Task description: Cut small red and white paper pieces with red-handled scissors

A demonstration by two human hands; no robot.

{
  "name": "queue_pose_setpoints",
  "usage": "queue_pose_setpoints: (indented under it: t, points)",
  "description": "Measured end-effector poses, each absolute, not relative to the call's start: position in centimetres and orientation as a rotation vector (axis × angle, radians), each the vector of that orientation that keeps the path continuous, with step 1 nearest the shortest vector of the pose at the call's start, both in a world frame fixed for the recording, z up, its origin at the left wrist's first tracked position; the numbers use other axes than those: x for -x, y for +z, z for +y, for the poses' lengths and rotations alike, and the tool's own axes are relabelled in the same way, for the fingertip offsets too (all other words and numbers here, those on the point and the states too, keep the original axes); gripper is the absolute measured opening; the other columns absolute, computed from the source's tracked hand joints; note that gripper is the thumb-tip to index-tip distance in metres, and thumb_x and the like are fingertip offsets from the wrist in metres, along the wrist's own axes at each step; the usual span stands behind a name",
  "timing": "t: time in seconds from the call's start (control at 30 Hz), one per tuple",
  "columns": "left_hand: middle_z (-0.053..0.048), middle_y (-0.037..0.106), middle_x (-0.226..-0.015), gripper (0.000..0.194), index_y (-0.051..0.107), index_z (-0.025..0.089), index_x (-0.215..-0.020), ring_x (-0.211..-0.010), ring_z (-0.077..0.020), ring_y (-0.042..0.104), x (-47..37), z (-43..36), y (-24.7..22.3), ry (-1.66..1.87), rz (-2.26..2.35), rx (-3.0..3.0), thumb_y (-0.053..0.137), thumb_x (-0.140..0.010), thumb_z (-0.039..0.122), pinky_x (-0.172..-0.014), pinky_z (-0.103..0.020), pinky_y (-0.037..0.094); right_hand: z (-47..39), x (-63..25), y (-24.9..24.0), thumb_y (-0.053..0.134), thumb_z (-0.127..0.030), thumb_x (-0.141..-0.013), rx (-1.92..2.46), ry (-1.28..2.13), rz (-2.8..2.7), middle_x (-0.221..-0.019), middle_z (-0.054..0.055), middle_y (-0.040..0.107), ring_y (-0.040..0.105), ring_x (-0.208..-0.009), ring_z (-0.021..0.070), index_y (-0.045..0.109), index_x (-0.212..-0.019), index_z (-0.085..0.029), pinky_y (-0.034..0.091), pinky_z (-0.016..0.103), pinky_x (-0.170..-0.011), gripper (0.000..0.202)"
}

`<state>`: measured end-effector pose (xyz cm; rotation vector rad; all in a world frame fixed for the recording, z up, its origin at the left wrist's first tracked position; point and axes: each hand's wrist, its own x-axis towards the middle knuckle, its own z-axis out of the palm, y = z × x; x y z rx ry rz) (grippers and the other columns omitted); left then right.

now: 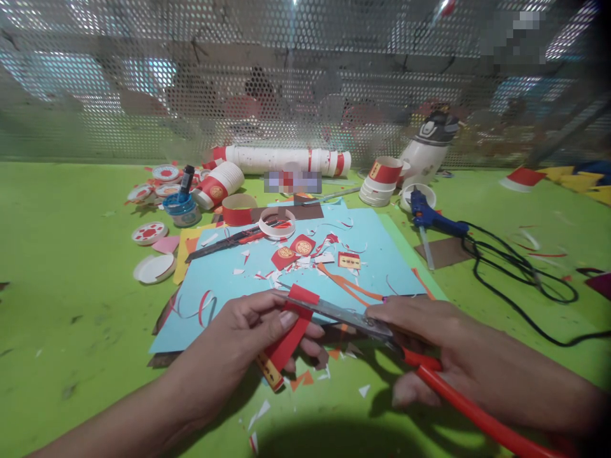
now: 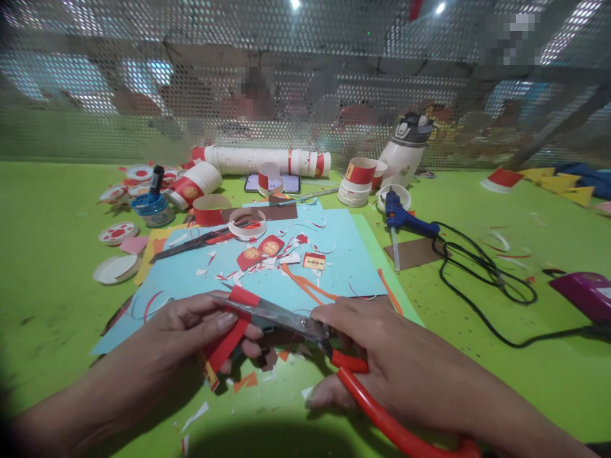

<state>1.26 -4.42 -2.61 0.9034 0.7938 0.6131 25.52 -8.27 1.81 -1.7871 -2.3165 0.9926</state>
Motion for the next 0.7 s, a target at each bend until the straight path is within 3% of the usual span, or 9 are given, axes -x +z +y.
queue_pose_setpoints:
  t: [0.27,0.5,0.7]
  points:
    - [-0.010,0.072,-0.087,0.017,0.065,0.015,-0.093,-0.075,-0.0207,0.069,-1.30,-4.47,-2.68,0.608,0.804,-0.888,0.058,-0.083,0.027,-0.055,-0.024,0.049,-8.48,-25.47,1.68,0.061,-0.065,-0.068,1.815,0.983,-2.333,-0.121,0.012,0.060,0.048,-0.115,0.0402,0.063,-0.111,-0.023,0.049,0.046,-0.082,0.060]
    - [-0.011,0.072,-0.087,0.018,0.065,0.014,-0.093,-0.072,-0.0194,0.068,-1.30,-4.44,-2.50,0.601,0.817,-0.899,0.057,-0.084,0.027,-0.054,-0.023,0.049,-8.41,-25.91,1.13,0.057,-0.068,-0.070,1.817,1.011,-2.349,-0.131,0.012,0.052,0.040,-0.122,0.0397,0.057,-0.120,-0.026,0.044,0.048,-0.089,0.065]
    - [-0.009,0.071,-0.086,0.019,0.066,0.013,-0.091,-0.075,-0.0194,0.068,-1.27,-4.49,-2.75,0.599,0.816,-0.903,0.057,-0.084,0.028,-0.056,-0.021,0.049,-8.49,-26.01,0.77,0.057,-0.067,-0.071,1.771,0.978,-2.369,-0.124,0.012,0.057,0.045,-0.117,0.0386,0.057,-0.118,-0.026,0.044,0.048,-0.087,0.062]
